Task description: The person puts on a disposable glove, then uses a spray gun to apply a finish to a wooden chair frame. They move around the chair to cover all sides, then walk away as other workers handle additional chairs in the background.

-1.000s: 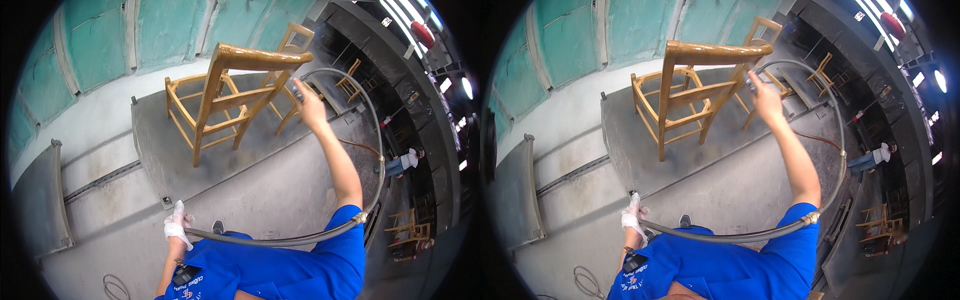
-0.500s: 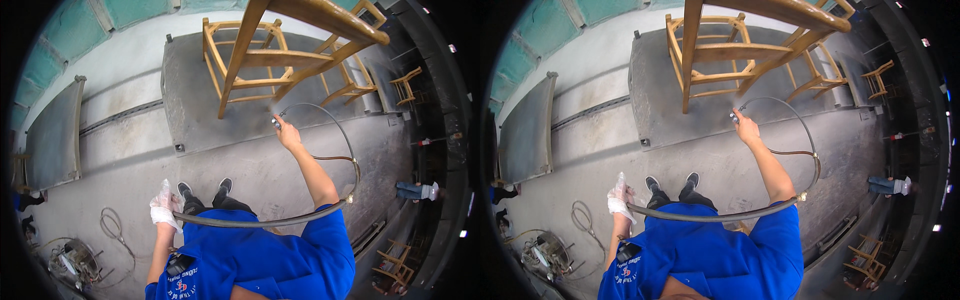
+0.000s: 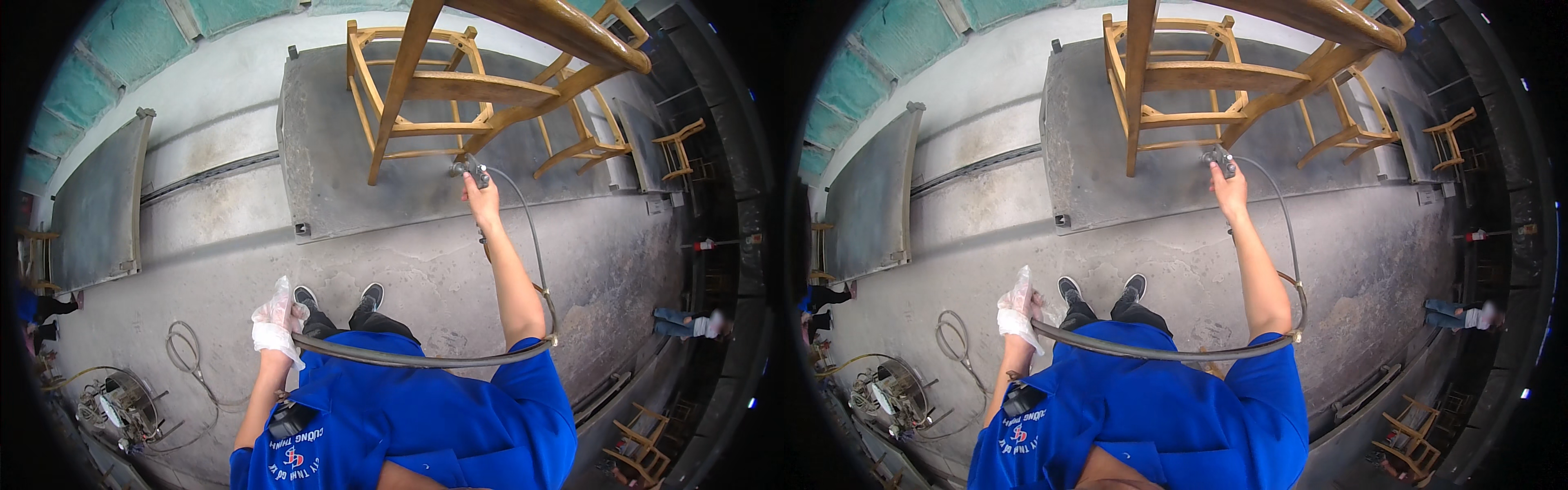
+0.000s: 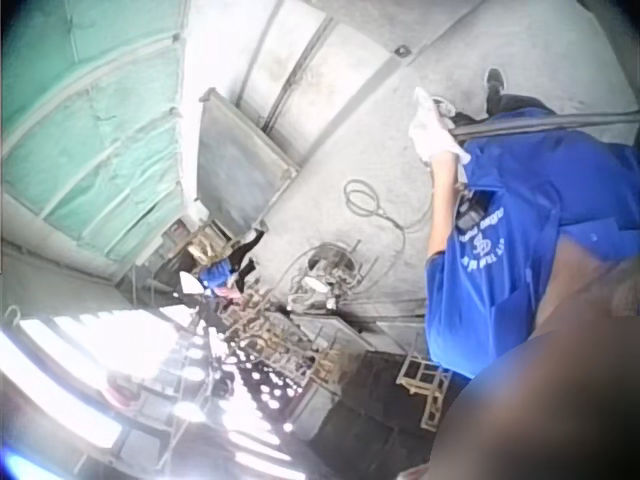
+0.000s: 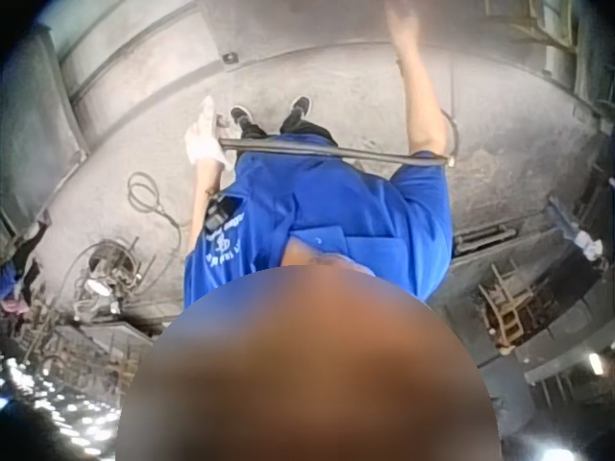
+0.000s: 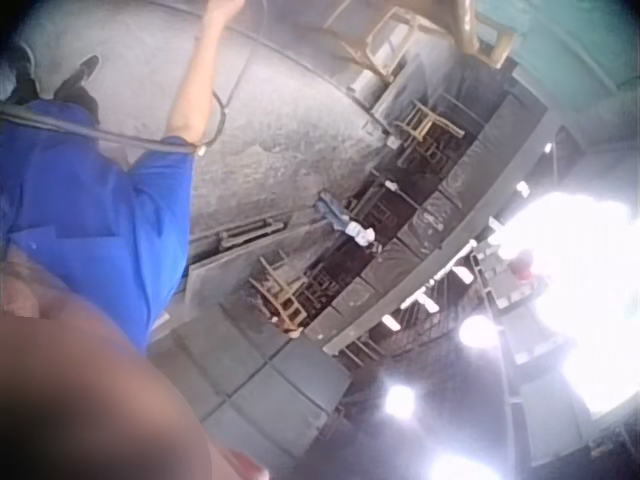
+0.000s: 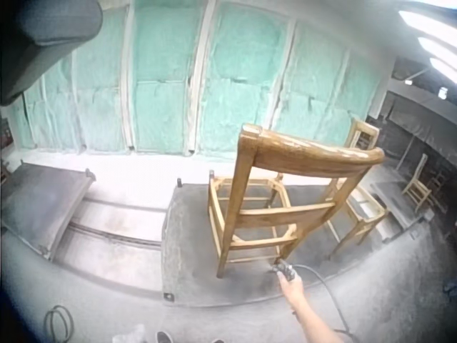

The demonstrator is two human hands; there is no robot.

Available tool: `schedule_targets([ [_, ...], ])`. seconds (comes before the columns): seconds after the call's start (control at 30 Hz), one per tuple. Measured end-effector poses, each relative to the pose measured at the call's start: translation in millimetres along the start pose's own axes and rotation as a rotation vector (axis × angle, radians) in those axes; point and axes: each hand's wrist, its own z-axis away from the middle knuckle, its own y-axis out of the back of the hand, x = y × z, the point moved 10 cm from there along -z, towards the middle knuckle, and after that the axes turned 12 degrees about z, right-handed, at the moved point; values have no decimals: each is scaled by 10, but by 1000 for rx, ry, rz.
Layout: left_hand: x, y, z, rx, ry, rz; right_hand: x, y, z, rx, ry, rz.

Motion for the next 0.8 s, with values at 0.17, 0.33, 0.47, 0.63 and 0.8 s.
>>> schedule_targets([
  [0.17,112,6,19,-26,-10,12,-690,40,362,-49,5,-19],
  [0.33,176,0,-57,-84,-16,6,-1400,293,508,-54,147,15],
  [0.47,295,-20,-151,-129,-117,6,-1482,585,373,61,159,133],
  [0.63,269,25,-260,-103,-52,36,-1593,1574,433,290,145,105],
  [0.8,293,-156,-297,-206,-25,33,-2350,2587,773,584,315,193],
])
